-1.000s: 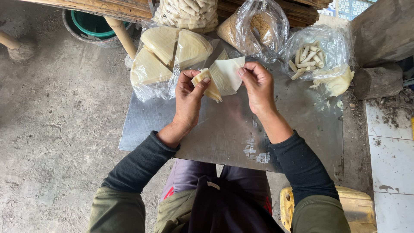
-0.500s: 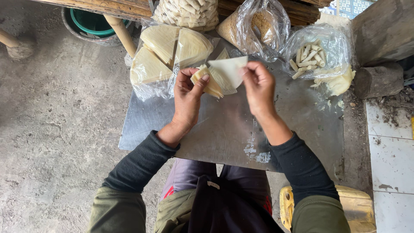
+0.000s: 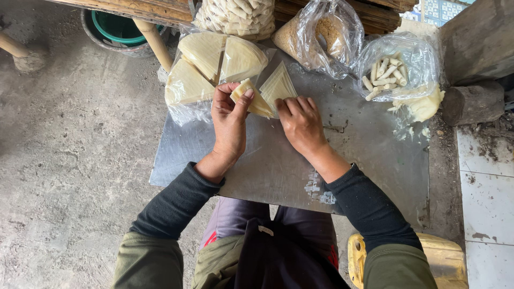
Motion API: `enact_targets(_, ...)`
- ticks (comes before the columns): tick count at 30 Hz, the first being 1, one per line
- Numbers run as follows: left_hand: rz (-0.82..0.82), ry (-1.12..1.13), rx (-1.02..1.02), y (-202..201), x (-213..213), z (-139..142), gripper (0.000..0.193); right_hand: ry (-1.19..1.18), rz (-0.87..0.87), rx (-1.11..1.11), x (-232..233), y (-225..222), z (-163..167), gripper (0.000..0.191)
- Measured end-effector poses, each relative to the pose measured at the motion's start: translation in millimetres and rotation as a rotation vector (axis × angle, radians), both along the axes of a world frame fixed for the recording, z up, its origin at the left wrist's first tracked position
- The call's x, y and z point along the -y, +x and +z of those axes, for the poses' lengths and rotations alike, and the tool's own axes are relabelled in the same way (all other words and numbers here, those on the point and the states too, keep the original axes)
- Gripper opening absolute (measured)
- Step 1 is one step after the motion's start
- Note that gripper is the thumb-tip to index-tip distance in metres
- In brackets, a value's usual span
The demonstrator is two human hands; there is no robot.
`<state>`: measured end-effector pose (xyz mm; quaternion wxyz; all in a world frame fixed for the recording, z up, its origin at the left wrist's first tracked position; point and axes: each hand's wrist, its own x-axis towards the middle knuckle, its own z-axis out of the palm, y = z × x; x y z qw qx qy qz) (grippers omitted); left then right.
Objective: The person folds triangular wrappers, places a cylindrical filling inside, and adds a spoonful of granular filling. They then fold the wrapper into a cone shape and place the finished item into a plastic bag. The process is repeated for multiple units.
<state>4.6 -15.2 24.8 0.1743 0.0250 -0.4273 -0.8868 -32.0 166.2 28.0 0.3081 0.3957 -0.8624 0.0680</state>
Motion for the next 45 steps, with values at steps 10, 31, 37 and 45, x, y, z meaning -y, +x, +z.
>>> enact_targets(10, -0.004, 0.026, -0.022, 1, -1, 1, 0.023, 0.035, 0.022, 0.047, 7, 19, 14, 0.025)
enact_targets(31, -0.021, -0.003, 0.004, 1, 1, 1, 0.023, 0.067, 0.055, 0.057, 10, 14, -3, 0.012)
enact_targets(37, -0.017, -0.007, 0.004, 1, 1, 1, 0.023, 0.066, 0.04, 0.074, 10, 15, -6, 0.013)
enact_targets(45, -0.112, 0.0, -0.022, 0, -4, -4, 0.023, -0.227, 0.068, 0.391, -6, -4, -1, 0.019)
